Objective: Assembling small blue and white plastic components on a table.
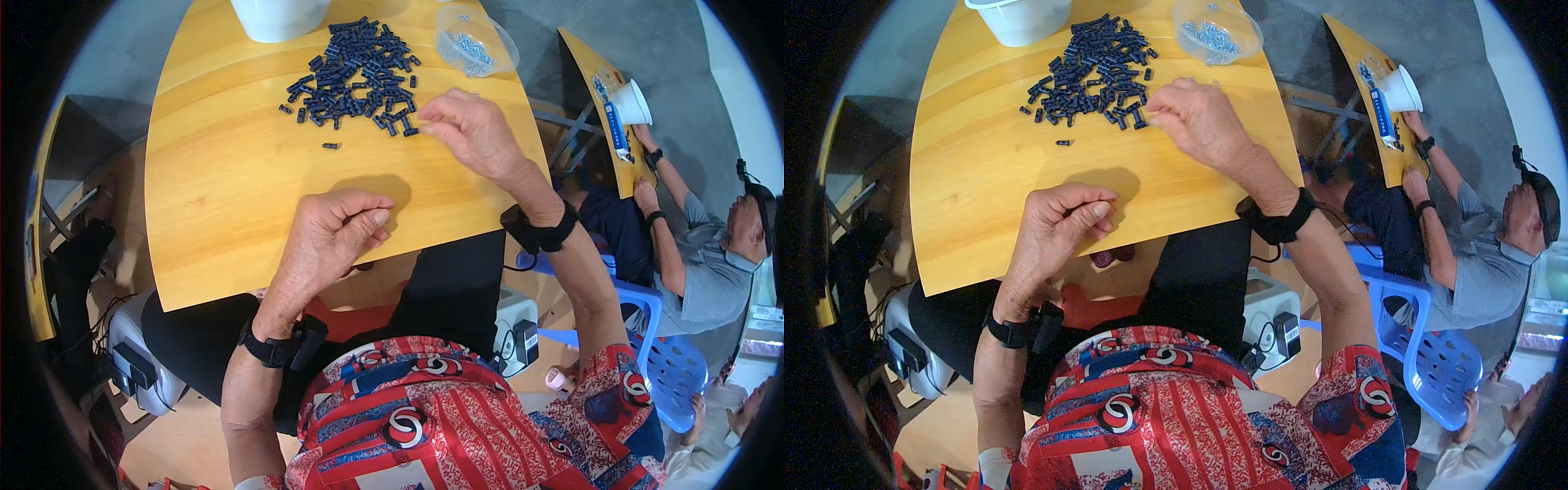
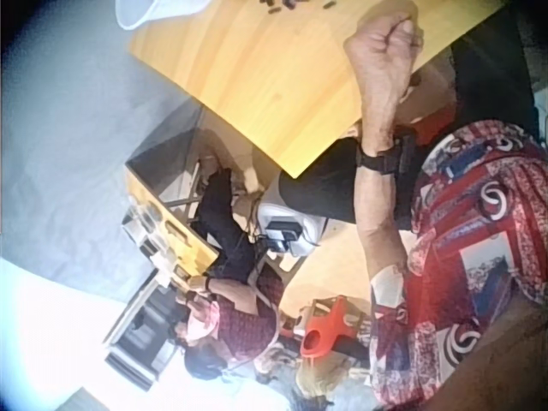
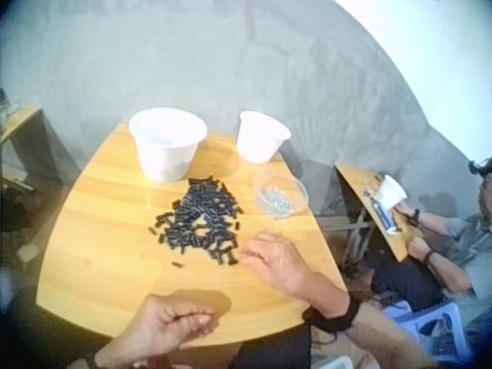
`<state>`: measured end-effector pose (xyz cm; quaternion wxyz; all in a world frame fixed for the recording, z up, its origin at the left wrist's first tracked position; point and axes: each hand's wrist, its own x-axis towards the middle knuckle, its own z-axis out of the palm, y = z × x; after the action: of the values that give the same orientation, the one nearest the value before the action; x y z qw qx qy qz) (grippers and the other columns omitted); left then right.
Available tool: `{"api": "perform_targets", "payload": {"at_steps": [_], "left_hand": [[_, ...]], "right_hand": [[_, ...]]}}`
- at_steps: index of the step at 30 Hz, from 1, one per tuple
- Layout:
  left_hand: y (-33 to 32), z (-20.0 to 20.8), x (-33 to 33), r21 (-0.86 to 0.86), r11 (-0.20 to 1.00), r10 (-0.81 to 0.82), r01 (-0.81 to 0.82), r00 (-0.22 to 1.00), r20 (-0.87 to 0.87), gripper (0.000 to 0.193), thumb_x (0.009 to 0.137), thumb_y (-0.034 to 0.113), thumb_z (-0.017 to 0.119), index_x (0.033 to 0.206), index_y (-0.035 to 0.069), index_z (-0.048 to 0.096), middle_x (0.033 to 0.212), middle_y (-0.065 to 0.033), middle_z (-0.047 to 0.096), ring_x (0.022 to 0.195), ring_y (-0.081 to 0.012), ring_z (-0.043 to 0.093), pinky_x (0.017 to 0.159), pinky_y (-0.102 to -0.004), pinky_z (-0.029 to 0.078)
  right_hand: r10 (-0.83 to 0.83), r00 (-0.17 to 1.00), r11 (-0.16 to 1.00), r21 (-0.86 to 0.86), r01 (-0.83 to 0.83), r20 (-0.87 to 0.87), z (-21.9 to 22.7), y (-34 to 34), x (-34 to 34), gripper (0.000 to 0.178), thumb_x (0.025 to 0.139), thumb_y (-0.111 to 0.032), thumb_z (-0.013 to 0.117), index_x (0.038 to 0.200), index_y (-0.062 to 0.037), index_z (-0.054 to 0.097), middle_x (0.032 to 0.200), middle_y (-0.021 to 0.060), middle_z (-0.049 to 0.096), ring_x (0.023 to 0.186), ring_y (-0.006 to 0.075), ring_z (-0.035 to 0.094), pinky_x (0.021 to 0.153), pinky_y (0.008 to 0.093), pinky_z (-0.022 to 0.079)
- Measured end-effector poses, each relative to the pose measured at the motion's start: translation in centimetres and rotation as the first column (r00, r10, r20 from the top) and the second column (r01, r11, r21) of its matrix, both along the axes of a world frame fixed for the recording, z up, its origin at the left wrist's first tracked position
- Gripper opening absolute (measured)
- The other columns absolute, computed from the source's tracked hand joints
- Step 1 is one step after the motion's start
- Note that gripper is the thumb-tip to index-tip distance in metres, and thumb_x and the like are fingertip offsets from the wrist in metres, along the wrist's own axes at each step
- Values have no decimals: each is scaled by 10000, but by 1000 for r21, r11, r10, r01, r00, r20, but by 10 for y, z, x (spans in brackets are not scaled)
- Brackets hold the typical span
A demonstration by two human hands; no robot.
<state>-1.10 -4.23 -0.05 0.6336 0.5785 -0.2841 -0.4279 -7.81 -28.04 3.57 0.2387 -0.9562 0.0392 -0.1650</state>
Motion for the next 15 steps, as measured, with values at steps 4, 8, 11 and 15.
{"api": "perform_targets", "payload": {"at_steps": [4, 8, 11, 15], "left_hand": [[-1, 0, 0, 11, 1000, 9, -9, 1000, -10, 152, 891, 60, 574, 987, -30, 650, 777, -62, 648, 683, -89, 616, 617, -212, 517], [-2, 0, 1, -48, 995, 75, -82, 988, -138, 156, 884, 47, 580, 995, -48, 634, 764, -62, 637, 652, -79, 587, 601, -203, 497], [-7, 6, 0, -75, 981, 157, -176, 965, -210, 166, 866, 34, 601, 994, -71, 619, 753, -61, 630, 644, -81, 578, 598, -203, 489], [-11, 6, -2, -132, 958, 210, -253, 939, -273, 160, 827, 5, 640, 959, -81, 618, 732, -55, 622, 645, -88, 577, 597, -204, 485]], "right_hand": [[65, 997, 996, -59, -67, -34, -10, 7, -1, 103, 766, -99, 641, 809, -16, 597, 768, 144, 581, 725, 320, 591, 646, 388, 469], [72, 996, 993, -89, -76, -45, -3, 23, -8, 88, 772, -78, 628, 801, -19, 569, 761, 144, 568, 709, 330, 585, 624, 404, 465], [124, 991, 988, -102, -119, 42, 2, 43, -17, 83, 780, -59, 614, 813, -17, 552, 761, 133, 564, 685, 328, 584, 590, 393, 472], [147, 984, 981, -142, -131, 102, 6, 69, -24, 81, 776, -30, 611, 817, -19, 543, 754, 114, 556, 654, 308, 583, 556, 370, 477]]}}
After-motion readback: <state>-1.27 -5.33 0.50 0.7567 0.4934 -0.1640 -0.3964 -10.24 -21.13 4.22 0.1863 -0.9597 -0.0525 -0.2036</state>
